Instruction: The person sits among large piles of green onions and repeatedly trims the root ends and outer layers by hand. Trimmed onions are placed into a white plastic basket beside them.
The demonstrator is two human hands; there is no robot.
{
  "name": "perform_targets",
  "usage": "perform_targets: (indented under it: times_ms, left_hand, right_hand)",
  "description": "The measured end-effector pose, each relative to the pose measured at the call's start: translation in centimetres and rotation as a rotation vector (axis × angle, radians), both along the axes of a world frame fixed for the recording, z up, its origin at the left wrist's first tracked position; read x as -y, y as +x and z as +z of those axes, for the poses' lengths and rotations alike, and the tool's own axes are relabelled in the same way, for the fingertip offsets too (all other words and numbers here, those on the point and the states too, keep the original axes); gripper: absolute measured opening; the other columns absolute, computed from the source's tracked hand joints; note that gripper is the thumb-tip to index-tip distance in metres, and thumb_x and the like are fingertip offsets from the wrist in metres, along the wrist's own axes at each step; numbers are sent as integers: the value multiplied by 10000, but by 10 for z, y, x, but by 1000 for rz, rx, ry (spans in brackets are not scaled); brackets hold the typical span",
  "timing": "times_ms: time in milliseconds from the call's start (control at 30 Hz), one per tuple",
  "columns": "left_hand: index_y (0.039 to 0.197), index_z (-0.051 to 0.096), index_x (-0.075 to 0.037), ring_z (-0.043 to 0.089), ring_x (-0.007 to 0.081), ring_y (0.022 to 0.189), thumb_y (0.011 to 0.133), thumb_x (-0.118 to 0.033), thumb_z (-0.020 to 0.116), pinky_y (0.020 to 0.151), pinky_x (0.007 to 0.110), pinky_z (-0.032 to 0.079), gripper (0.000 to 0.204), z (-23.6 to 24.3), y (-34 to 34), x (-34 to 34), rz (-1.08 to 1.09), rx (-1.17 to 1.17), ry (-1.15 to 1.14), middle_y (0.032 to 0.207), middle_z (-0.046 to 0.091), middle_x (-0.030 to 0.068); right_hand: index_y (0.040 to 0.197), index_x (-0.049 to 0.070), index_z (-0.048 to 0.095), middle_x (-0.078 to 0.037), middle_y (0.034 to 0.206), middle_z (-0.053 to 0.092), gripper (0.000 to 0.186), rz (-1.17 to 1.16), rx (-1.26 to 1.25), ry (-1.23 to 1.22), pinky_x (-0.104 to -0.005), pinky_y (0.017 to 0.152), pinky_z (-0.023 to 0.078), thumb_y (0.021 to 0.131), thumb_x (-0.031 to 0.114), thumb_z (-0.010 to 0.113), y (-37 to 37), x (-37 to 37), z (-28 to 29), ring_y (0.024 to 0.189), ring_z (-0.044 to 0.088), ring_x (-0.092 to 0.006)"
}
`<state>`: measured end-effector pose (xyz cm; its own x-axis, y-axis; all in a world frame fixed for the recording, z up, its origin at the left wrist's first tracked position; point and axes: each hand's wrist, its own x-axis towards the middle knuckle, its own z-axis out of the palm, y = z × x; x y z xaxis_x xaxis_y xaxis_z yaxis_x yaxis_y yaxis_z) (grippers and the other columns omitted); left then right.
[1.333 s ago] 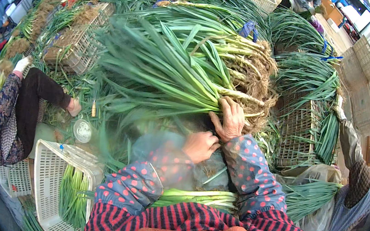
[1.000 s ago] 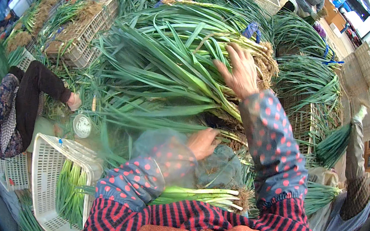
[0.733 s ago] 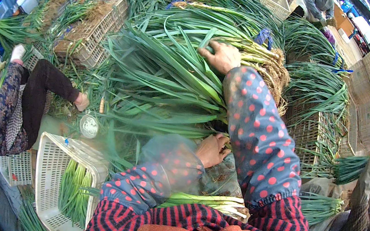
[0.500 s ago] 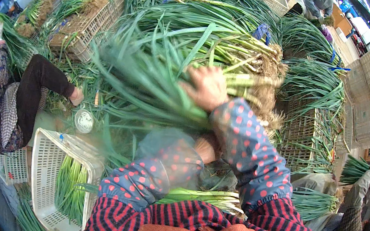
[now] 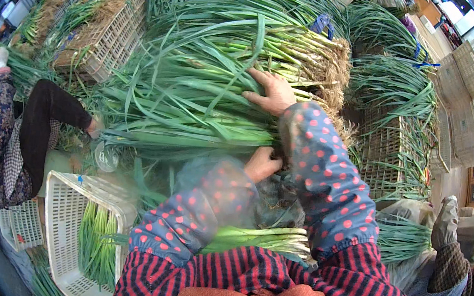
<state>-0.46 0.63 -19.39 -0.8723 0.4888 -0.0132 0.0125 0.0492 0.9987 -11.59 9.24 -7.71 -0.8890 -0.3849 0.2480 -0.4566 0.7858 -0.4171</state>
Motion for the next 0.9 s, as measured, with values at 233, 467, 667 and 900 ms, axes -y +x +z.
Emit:
perform_targets:
  times_ms: [233, 467, 667, 900]
  left_hand:
    - [877, 653, 15, 592, 143, 593, 919, -437, 424, 519, 241, 475, 509, 23, -16, -1, 135, 161, 26, 762, 663, 92]
    - [839, 647, -3, 615, 173, 511, 917, -501, 372, 458, 259, 492, 575, 64, -70, -3, 40, 589, -84, 709, 655, 115]
    - [850, 639, -9, 585, 175, 502, 923, -468, 393, 465, 272, 486, 527, 60, -48, 5, -6, 522, -105, 689, 641, 108]
    - [852, 625, 15, 599, 156, 552, 930, -301, 474, 503, 269, 494, 359, 99, 37, 51, -185, 348, -101, 742, 636, 85]
  right_hand:
    - [1065, 24, 593, -146, 1043, 609, 280, -303, -344, -260, -343, 862, 434, 805, 121, 632, 102, -78, 13, 962, 577, -265]
    - [1076, 125, 575, -131, 1315, 408, 349, -363, -232, 211, -411, 859, 421, 751, 235, 638, 122, -84, -40, 1013, 502, -322]
    - [832, 99, 619, -138, 1227, 487, 147, -312, -168, 134, -419, 758, 457, 725, 199, 635, 120, -82, -32, 911, 547, -326]
    - [894, 105, 565, -51, 845, 558, 313, -280, -308, 217, -381, 766, 378, 652, 239, 711, 155, -102, -22, 846, 517, -257]
